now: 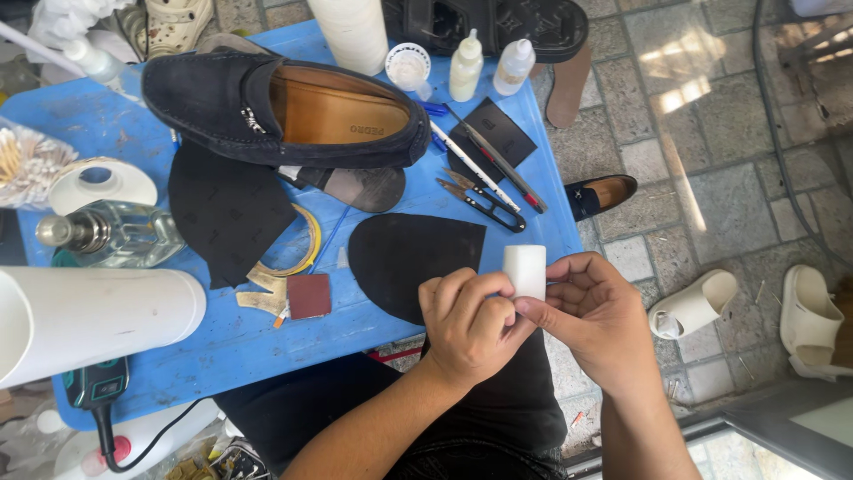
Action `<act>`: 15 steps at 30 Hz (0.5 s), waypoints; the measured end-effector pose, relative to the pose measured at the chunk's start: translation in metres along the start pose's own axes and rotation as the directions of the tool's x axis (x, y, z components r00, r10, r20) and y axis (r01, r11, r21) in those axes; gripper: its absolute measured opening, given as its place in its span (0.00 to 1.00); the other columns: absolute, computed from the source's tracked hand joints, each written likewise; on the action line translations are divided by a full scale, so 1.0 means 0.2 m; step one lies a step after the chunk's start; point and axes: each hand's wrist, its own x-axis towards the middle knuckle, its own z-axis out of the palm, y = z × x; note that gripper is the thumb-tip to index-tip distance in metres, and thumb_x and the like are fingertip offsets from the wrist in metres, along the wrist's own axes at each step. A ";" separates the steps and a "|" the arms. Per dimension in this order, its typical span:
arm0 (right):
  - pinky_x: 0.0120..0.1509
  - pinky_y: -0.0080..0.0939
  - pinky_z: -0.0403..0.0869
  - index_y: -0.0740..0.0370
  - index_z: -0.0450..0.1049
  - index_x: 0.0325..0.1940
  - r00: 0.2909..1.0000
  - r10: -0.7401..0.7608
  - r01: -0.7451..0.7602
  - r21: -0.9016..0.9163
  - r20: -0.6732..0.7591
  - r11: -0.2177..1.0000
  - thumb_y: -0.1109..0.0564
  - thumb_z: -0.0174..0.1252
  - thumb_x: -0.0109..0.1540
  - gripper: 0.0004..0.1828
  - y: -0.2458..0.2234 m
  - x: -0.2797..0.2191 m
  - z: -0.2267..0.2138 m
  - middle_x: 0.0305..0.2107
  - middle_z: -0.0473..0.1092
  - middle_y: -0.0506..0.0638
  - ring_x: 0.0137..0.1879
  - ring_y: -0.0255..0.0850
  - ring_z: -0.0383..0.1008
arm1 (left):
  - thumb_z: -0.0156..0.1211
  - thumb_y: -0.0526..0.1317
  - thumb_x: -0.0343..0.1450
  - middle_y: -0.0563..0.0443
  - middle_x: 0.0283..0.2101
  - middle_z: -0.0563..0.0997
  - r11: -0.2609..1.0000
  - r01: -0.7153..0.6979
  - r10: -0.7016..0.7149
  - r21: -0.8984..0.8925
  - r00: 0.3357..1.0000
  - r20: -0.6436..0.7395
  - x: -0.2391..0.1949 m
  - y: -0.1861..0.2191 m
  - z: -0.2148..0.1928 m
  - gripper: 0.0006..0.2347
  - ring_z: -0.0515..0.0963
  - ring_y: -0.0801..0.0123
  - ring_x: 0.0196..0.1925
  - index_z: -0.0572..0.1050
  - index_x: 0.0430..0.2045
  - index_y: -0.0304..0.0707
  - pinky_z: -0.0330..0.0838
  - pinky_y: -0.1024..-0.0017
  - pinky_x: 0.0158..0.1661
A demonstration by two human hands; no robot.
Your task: The person prepares a white foam pad by cutting it with a utility knife, then applies glue to the pad and rubs it onto a black shoe insole. The person repeats the gluing and rubbing process on the insole.
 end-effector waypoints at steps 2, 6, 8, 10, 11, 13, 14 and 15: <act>0.54 0.41 0.81 0.75 0.68 0.51 0.999 0.018 -0.019 0.020 0.030 1.000 0.71 0.66 0.56 0.21 0.00 0.02 0.01 0.40 0.77 0.62 0.47 0.43 0.81 | 0.81 0.42 0.64 0.61 0.40 0.76 1.000 -0.002 0.002 0.012 1.000 -0.013 -0.01 -0.01 0.00 0.19 0.73 0.67 0.44 0.66 0.26 0.48 0.59 0.63 0.46; 0.56 0.41 0.81 0.76 0.68 0.53 0.999 0.028 -0.028 -0.011 0.036 1.000 0.71 0.64 0.57 0.21 -0.01 0.05 0.03 0.42 0.77 0.63 0.49 0.43 0.81 | 0.81 0.40 0.64 0.58 0.43 0.78 0.998 0.038 -0.036 -0.047 0.998 0.051 0.00 0.00 -0.06 0.19 0.74 0.64 0.46 0.67 0.26 0.46 0.61 0.62 0.47; 0.57 0.41 0.80 0.76 0.67 0.54 0.999 -0.012 0.013 -0.028 0.040 1.000 0.72 0.62 0.57 0.22 -0.01 0.07 0.04 0.44 0.76 0.62 0.50 0.43 0.80 | 0.79 0.41 0.65 0.54 0.46 0.79 0.972 0.152 -0.130 -0.178 0.983 0.131 0.02 0.01 -0.12 0.17 0.76 0.61 0.48 0.68 0.28 0.44 0.65 0.62 0.49; 0.60 0.41 0.79 0.76 0.66 0.56 0.996 -0.070 0.071 -0.032 0.046 0.997 0.72 0.61 0.58 0.23 -0.01 0.09 0.01 0.47 0.75 0.62 0.53 0.43 0.79 | 0.78 0.42 0.66 0.49 0.48 0.79 0.868 0.349 -0.275 -0.353 0.930 0.242 0.02 0.00 -0.22 0.16 0.78 0.58 0.50 0.69 0.30 0.41 0.70 0.63 0.51; 0.59 0.42 0.79 0.76 0.67 0.57 0.994 -0.093 0.096 -0.058 0.053 0.994 0.73 0.60 0.58 0.23 -0.01 0.10 -0.01 0.47 0.74 0.61 0.54 0.43 0.79 | 0.76 0.41 0.67 0.46 0.50 0.78 0.888 0.391 -0.331 -0.240 0.908 0.257 0.03 -0.04 -0.26 0.15 0.77 0.55 0.53 0.70 0.32 0.40 0.70 0.62 0.53; 0.59 0.42 0.79 0.75 0.67 0.58 0.988 -0.145 0.150 -0.107 0.053 0.983 0.73 0.59 0.60 0.22 0.00 0.12 -0.05 0.49 0.74 0.61 0.55 0.43 0.78 | 0.72 0.41 0.69 0.41 0.55 0.77 0.892 0.452 -0.431 -0.014 0.859 0.275 0.04 -0.15 -0.35 0.13 0.75 0.50 0.60 0.72 0.37 0.38 0.70 0.59 0.58; 0.58 0.42 0.79 0.75 0.67 0.59 0.984 -0.168 0.173 -0.119 0.055 0.978 0.73 0.57 0.61 0.22 0.00 0.12 -0.07 0.49 0.74 0.61 0.55 0.44 0.78 | 0.72 0.43 0.67 0.38 0.56 0.74 0.902 0.417 -0.431 0.111 0.858 0.280 0.05 -0.20 -0.38 0.15 0.73 0.46 0.60 0.73 0.38 0.37 0.69 0.56 0.57; 0.57 0.42 0.79 0.74 0.67 0.60 0.980 -0.191 0.197 -0.131 0.057 0.972 0.72 0.56 0.61 0.21 0.01 0.12 -0.09 0.50 0.74 0.61 0.55 0.44 0.78 | 0.73 0.45 0.65 0.34 0.58 0.72 0.897 0.374 -0.431 0.234 0.856 0.284 0.07 -0.26 -0.40 0.17 0.71 0.43 0.60 0.73 0.39 0.36 0.67 0.53 0.56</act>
